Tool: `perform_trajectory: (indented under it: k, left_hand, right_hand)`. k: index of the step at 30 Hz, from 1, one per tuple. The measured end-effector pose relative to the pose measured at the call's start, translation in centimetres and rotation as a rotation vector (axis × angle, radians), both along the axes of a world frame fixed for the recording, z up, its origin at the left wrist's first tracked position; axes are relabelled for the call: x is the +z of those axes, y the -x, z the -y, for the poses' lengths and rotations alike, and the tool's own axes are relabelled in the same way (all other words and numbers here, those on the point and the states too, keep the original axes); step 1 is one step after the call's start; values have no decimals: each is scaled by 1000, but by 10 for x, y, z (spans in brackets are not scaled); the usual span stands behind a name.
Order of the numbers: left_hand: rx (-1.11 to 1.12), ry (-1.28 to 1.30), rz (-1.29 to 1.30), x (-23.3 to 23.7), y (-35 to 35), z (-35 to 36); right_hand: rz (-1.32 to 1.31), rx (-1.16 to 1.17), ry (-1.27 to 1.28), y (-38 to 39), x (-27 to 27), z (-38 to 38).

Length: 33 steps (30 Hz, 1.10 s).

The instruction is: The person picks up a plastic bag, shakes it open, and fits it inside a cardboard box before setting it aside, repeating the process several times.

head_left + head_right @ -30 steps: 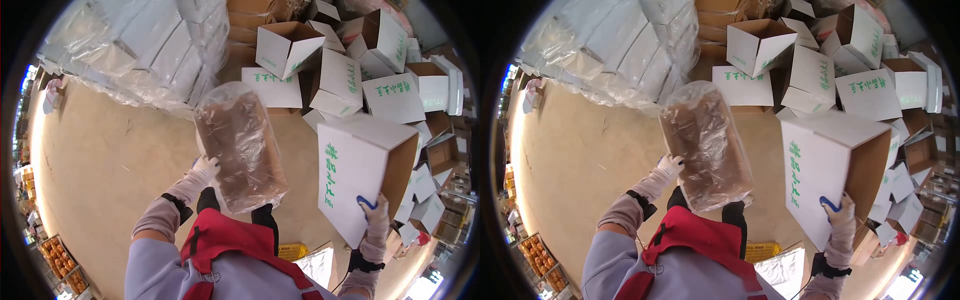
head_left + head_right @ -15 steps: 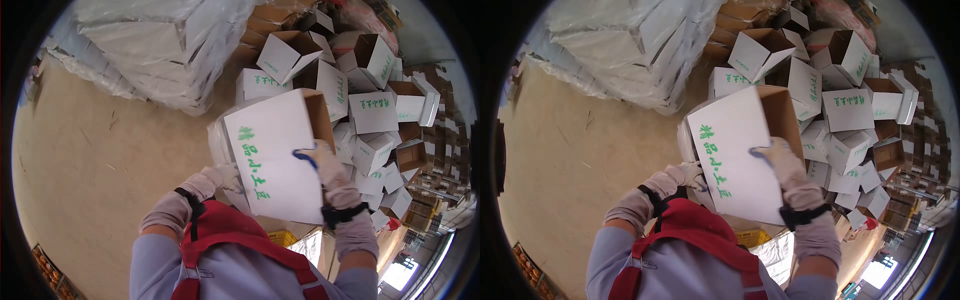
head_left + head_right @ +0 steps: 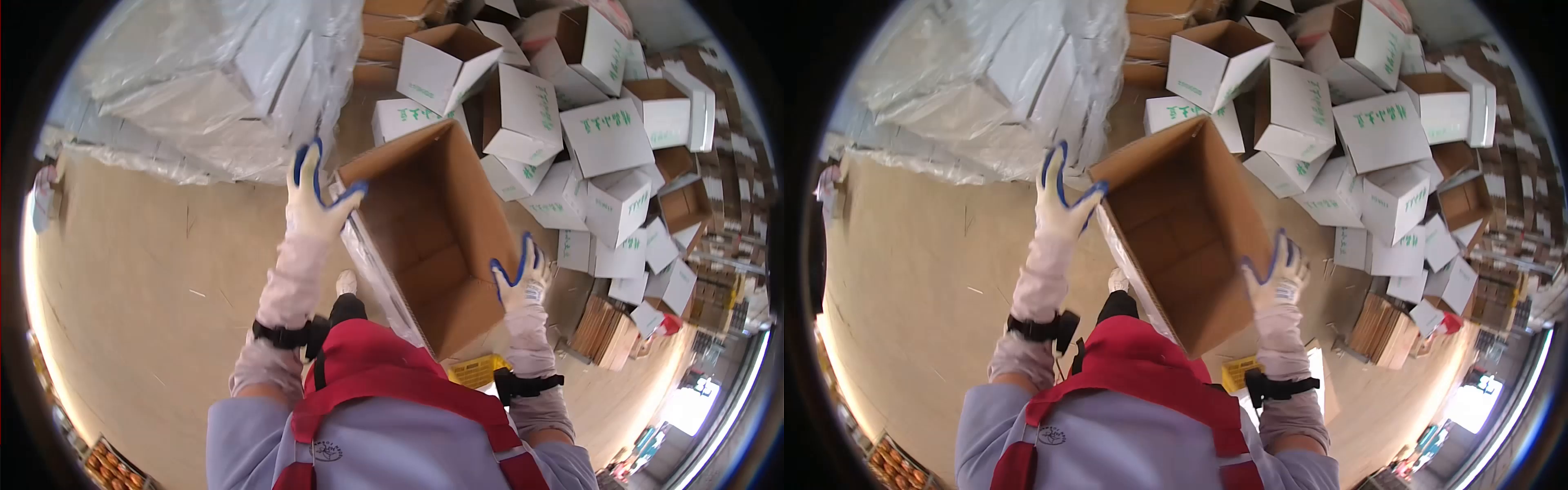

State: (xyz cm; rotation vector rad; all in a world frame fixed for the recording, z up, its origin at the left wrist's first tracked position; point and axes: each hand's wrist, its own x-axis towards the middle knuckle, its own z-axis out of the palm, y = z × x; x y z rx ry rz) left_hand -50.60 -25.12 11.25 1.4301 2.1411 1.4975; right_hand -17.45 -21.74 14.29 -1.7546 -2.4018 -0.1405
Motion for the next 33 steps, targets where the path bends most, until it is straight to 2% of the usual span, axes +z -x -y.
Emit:
perform_trajectory:
  k: [1,3,4,6,7,8,10,11,12,13,14,15,16,17,18,19,20,21,22,23,25,26,28,29,31,32,33]
  left_hand:
    - [-23,1,-11,-8,-7,-16]
    - [164,345,-19,-50,-33,-38]
    - [151,256,213,-78,-40,-37]
    - [104,199,150,-92,-40,-38]
    - [62,157,114,-97,-42,-33]
    - [93,227,-2,-87,-41,-33]
    - [16,358,41,-100,-27,-36]
    - [55,334,127,-98,-35,-38]
    - [-23,250,253,-154,-3,-38]
    - [37,414,348,-123,-12,-34]
    - [-72,440,-294,-81,-23,-29]
    - [-144,414,-72,-124,14,-40]
    - [-70,475,-331,-112,17,-42]
    - [-153,358,-522,-67,-13,-40]
    - [-153,321,-600,-40,-39,-42]
    - [-139,284,-683,-18,-66,-44]
    - [-160,265,-702,5,-101,-44]
    - [-333,233,-651,21,-140,-41]
    - [-504,211,-600,31,-180,-38]
    - [-521,203,-624,32,-222,-36]
    - [-925,159,-644,28,-307,-27]
    - [-1024,257,-581,25,-355,-16]
    - [-1273,417,-488,9,-435,-1]
    - [-1431,476,-456,-7,-467,6]
    - [-1664,589,-276,-44,-527,18]
    - [-1668,778,-130,-64,-556,28]
    - [-1659,957,23,-85,-583,39]
  right_hand:
    - [-11,-23,1,-23,-27,7]
    - [-321,-326,224,-62,-75,24]
    - [-333,-336,222,-71,-85,26]
    - [-281,-356,287,-78,-103,35]
    - [-292,-388,306,-78,-105,42]
    - [-290,-391,326,-73,-102,39]
    - [-336,-418,355,-57,-87,31]
    - [-307,-401,352,-53,-74,31]
    - [-345,-283,245,-62,-89,38]
    - [-420,-410,476,-68,-86,36]
    - [-676,-439,476,-78,-91,42]
    - [-975,-390,279,-91,-101,57]
    - [-929,-414,220,-115,-90,74]
    - [-883,-409,178,-141,-78,90]
    - [-769,-479,80,-177,-92,114]
    - [-805,-603,60,-219,-114,135]
    - [-777,-826,18,-259,-130,161]
    - [-735,-1066,1,-307,-175,187]
    - [-447,-1288,159,-349,-170,202]
    - [-171,-1468,50,-388,-209,219]
    - [-84,-1612,104,-447,-230,226]
    - [-103,-1627,123,-465,-240,227]
    - [58,-1519,357,-494,-255,228]
    - [38,-1528,376,-511,-272,234]
    - [-398,-1512,347,-548,-303,258]
    - [-772,-1525,187,-569,-344,284]
    - [-773,-1542,184,-573,-332,293]
